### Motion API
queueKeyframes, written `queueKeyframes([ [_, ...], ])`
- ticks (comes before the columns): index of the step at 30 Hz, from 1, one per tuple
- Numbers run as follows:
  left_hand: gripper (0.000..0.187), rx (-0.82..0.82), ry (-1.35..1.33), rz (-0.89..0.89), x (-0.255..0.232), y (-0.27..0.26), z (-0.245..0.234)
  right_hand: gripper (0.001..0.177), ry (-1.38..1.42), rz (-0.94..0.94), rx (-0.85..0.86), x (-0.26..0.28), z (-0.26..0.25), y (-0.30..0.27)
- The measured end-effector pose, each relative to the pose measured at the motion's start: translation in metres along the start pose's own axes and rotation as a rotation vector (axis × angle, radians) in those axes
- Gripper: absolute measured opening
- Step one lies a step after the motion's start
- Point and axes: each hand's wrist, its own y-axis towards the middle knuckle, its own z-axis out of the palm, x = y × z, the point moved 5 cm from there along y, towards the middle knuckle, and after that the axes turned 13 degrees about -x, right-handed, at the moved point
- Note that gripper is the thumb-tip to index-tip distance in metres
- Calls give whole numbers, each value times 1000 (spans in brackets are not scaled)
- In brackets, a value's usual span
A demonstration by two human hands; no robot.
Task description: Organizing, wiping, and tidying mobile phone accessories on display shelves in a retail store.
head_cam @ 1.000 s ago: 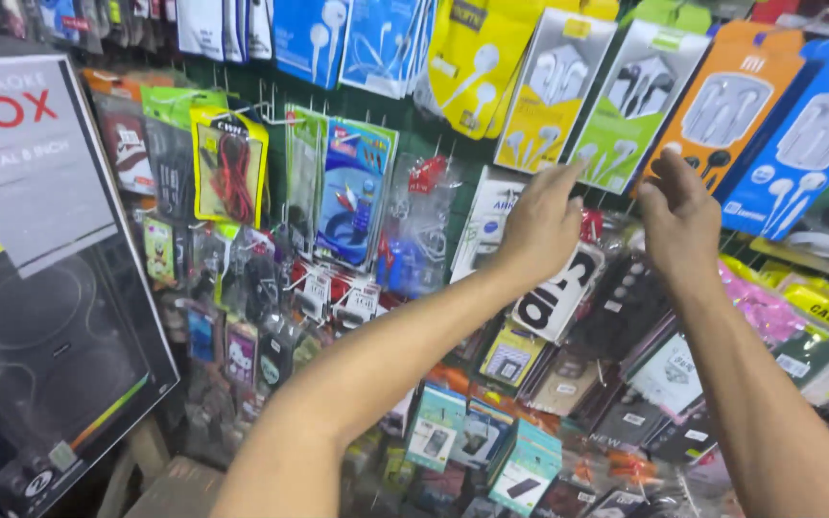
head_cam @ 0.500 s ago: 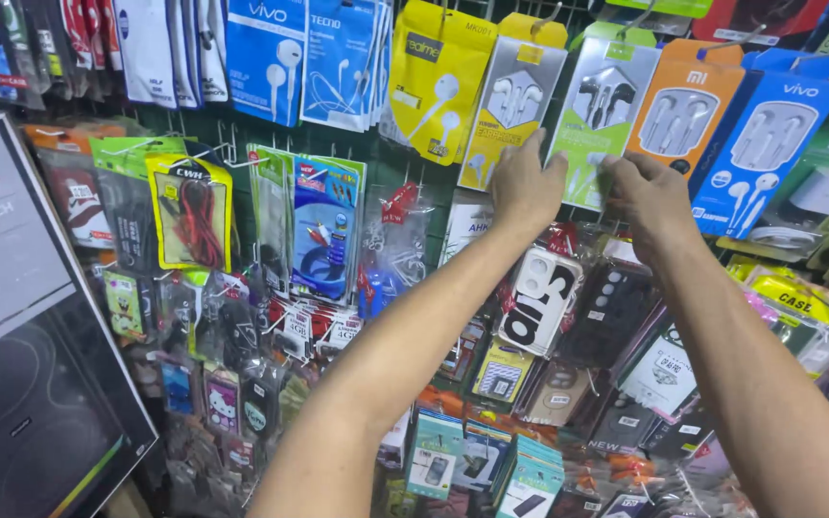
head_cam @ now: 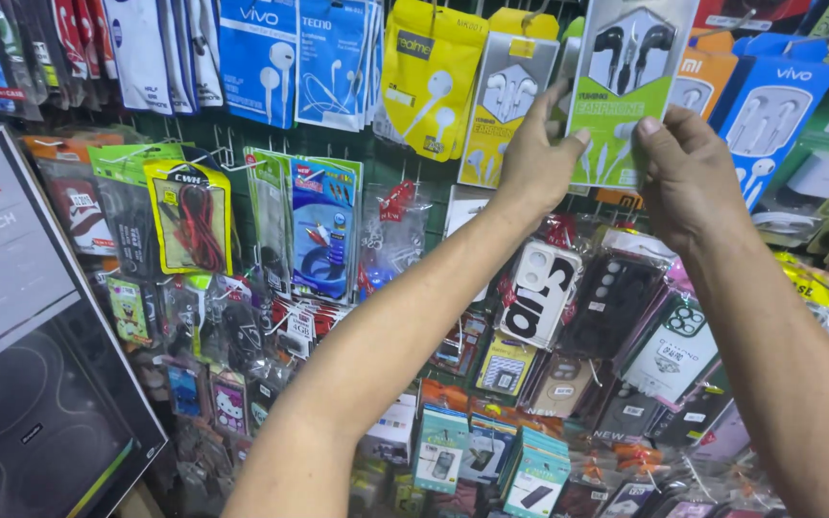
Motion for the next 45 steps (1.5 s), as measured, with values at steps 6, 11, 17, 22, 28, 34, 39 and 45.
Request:
queueKeyframes([
  [6,78,57,202,238,-7,-71,-17,38,-249,-75,62,11,-6,-57],
  [11,74,151,223,285,47,-185,-55,44,-213,269,45,-71,-67,-153],
  [17,82,379,395,-183,195,-348,-87,33,-412,645,36,-245,-175,-316],
  [22,77,293,434,-732,312,-484,-120,51,-650,925,30,-316,-194,-432],
  [28,70,190,662,-952,452,-635,-190,43,-868,995,109,-448,-230,-558],
  [34,67,289,1013,-953,531,-699,-216,42,-1068,916,185,-483,-225,-591],
  [39,64,266,845,-960,465,-653,-192,45,-1074,793,237,-501,-254,-610],
  [45,62,452,850,-695,402,-469,-134,40,-1065,548,175,-399,-214,-402],
])
